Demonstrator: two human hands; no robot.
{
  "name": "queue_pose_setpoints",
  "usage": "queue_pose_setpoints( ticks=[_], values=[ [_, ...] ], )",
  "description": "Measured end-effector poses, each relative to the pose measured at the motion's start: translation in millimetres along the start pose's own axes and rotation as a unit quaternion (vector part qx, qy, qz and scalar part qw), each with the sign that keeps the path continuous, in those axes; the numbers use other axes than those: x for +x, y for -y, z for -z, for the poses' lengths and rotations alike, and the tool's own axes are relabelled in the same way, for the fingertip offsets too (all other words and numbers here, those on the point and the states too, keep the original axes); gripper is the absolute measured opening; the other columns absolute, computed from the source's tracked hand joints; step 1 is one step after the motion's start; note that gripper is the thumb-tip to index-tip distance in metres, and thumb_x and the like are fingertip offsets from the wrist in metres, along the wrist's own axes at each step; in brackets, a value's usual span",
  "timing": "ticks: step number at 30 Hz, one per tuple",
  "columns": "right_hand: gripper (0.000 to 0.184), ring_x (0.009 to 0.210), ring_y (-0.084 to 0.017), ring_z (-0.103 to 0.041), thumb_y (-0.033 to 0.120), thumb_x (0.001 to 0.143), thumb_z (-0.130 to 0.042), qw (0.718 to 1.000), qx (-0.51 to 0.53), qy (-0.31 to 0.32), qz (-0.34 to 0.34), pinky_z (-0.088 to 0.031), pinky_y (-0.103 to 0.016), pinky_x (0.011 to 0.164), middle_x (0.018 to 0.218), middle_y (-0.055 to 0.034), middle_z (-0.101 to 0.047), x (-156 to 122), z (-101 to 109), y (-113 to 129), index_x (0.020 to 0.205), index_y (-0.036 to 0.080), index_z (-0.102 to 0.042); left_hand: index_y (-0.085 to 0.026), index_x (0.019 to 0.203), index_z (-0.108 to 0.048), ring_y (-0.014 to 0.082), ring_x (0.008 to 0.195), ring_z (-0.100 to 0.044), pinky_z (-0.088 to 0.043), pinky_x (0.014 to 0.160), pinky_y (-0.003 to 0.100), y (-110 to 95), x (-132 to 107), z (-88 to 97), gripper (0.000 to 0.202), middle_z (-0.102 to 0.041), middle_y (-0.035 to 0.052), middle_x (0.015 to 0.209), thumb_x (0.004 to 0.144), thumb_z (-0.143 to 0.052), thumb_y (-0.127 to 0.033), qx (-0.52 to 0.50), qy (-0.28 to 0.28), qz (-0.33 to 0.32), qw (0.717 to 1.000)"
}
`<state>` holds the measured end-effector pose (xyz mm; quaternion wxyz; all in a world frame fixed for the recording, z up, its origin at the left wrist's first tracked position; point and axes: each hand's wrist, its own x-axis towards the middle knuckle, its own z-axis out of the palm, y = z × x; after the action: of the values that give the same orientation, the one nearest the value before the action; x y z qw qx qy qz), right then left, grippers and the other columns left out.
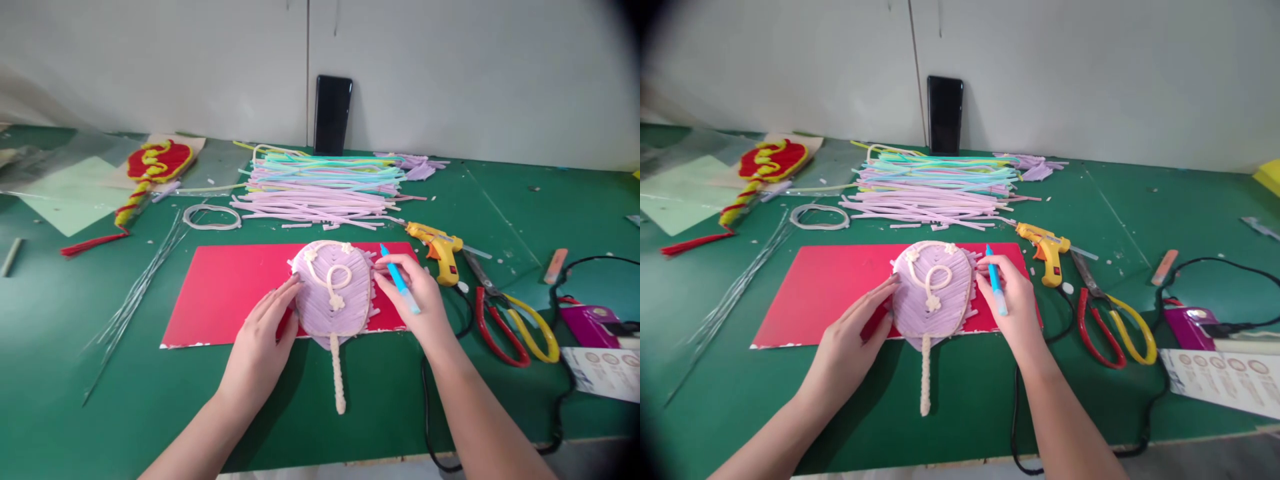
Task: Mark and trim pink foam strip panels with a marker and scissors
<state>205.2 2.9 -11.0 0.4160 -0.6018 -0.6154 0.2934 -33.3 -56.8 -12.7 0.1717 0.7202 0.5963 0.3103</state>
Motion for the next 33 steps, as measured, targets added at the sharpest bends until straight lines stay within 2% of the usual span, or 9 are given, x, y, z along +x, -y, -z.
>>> queue_pose_setpoints(
  ticks=[11,19,27,33],
  values=[
    [0.020,0.088,-0.025,-0.069,0.038,0.081,-0.063,1.000,-0.029,-0.004,-0.001,-0.054,-0.041,0.082,0.094,-0.0066,-0.072,-3.2,-1.0,-1.2,0.095,0.023,-0.062,-0.019,0.125,-0.057,0.0214,0.123,-0.058,-0.047,0.106,0.044,0.7,0.5,3.6,0.036,-0.060,0.0095,0.135,0.093,-0.043,-0.013,0.005,0.021,-0.023,1.000],
    [0.029,0.071,-0.021,-0.068,0.049,0.086,-0.059,0.997,-0.057,-0.050,-0.033,-0.054,-0.032,0.063,0.089,-0.0070,-0.072,-5.1,-2.4,1.8,0.096,0.023,-0.065,-0.022,0.130,-0.054,0.0232,0.126,-0.055,-0.050,0.103,0.044,1.3,-2.6,1.2,0.039,-0.060,0.0096,0.135,0.093,-0.043,-0.015,-0.017,-0.003,-0.005,1.000],
    [0.036,0.085,-0.023,-0.071,0.054,0.091,-0.050,0.996,0.029,-0.066,-0.057,-0.059,-0.033,0.064,0.103,-0.0105,-0.071,-1.8,-5.9,-6.7,0.105,0.022,-0.059,-0.022,0.130,-0.052,0.0230,0.127,-0.054,-0.049,0.104,0.045,0.7,-5.0,2.5,0.037,-0.058,0.0097,0.137,0.095,-0.041,-0.016,-0.026,-0.006,-0.001,1.000],
    [0.033,0.087,-0.023,-0.071,0.052,0.092,-0.049,0.997,0.018,-0.068,-0.044,-0.060,-0.031,0.062,0.103,-0.0103,-0.071,-4.0,-4.7,3.8,0.103,0.022,-0.060,-0.023,0.130,-0.051,0.0213,0.128,-0.052,-0.049,0.105,0.040,0.4,-7.7,2.4,0.036,-0.058,0.0076,0.137,0.096,-0.041,-0.019,-0.034,-0.013,0.018,0.999]
  ],
)
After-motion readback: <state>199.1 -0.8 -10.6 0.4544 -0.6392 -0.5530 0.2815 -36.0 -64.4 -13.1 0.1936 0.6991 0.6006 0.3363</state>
